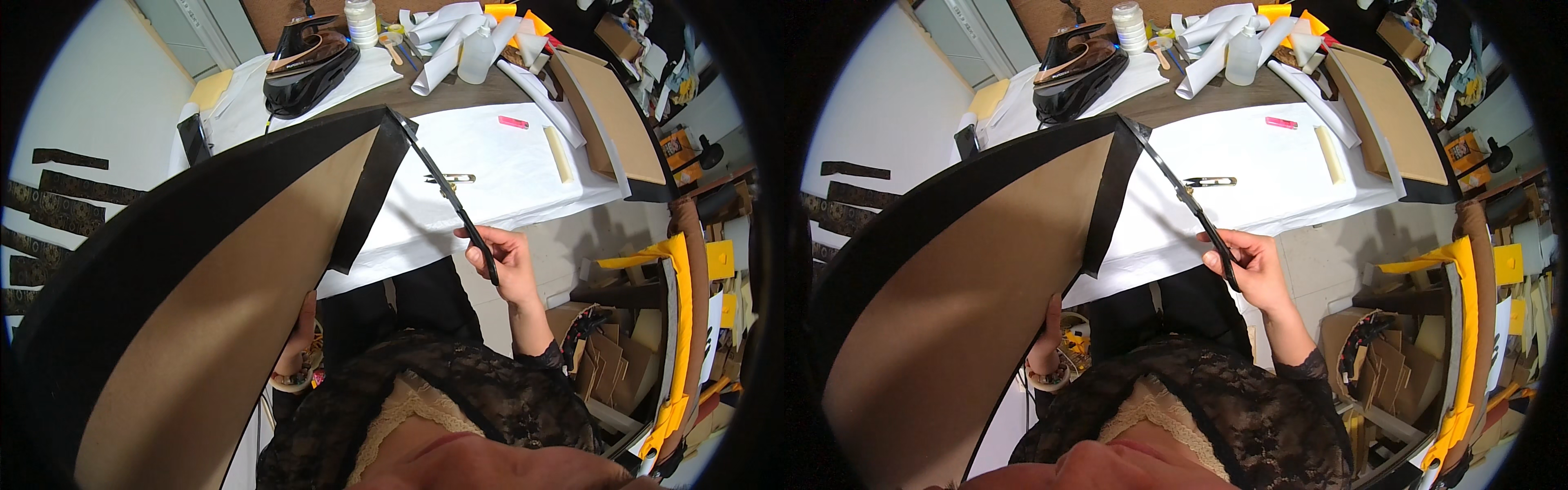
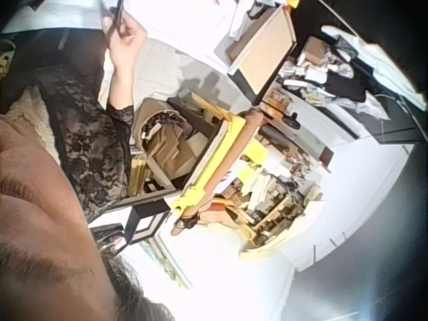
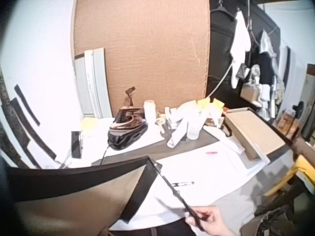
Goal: The person irons a black fabric strip, trims its edges with scissors, folds and irons a larger beige fabric piece, and uses a lighter to seal the edges of a black fabric piece. The person handles an iron, scissors, and a lighter while working on a white table.
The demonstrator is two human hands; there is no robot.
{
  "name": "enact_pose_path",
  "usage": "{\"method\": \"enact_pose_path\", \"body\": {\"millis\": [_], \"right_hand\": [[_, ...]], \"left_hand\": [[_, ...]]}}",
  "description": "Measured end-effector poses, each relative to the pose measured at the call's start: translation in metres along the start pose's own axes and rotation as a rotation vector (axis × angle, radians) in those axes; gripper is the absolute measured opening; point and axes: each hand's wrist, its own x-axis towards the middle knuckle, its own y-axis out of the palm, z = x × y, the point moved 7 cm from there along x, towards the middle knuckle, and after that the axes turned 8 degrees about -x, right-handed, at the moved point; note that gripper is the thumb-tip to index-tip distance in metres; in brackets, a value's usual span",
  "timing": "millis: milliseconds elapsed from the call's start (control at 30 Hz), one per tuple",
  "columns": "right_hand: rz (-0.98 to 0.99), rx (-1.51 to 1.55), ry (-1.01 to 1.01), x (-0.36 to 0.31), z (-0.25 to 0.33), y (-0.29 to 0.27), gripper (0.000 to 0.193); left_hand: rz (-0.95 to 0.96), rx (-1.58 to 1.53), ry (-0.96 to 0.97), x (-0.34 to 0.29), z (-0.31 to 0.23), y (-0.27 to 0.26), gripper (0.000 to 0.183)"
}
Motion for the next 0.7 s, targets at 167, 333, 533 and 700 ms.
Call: {"method": "enact_pose_path", "body": {"millis": [167,333,533,700], "right_hand": [[-0.003,0.029,-0.018,0.000,0.002,0.003,0.032],[0.001,0.044,-0.011,-0.001,0.002,0.006,0.031],[0.014,0.084,-0.005,-0.001,0.001,0.011,0.031],[0.001,0.107,-0.011,-0.002,-0.002,0.013,0.030]], "left_hand": [[0.001,0.006,-0.007,0.003,-0.005,0.001,0.022],[-0.021,-0.012,-0.021,0.000,-0.002,-0.001,0.021],[0.004,-0.045,-0.055,-0.002,-0.001,0.001,0.019],[0.006,0.004,-0.041,-0.007,0.007,0.005,0.027]]}}
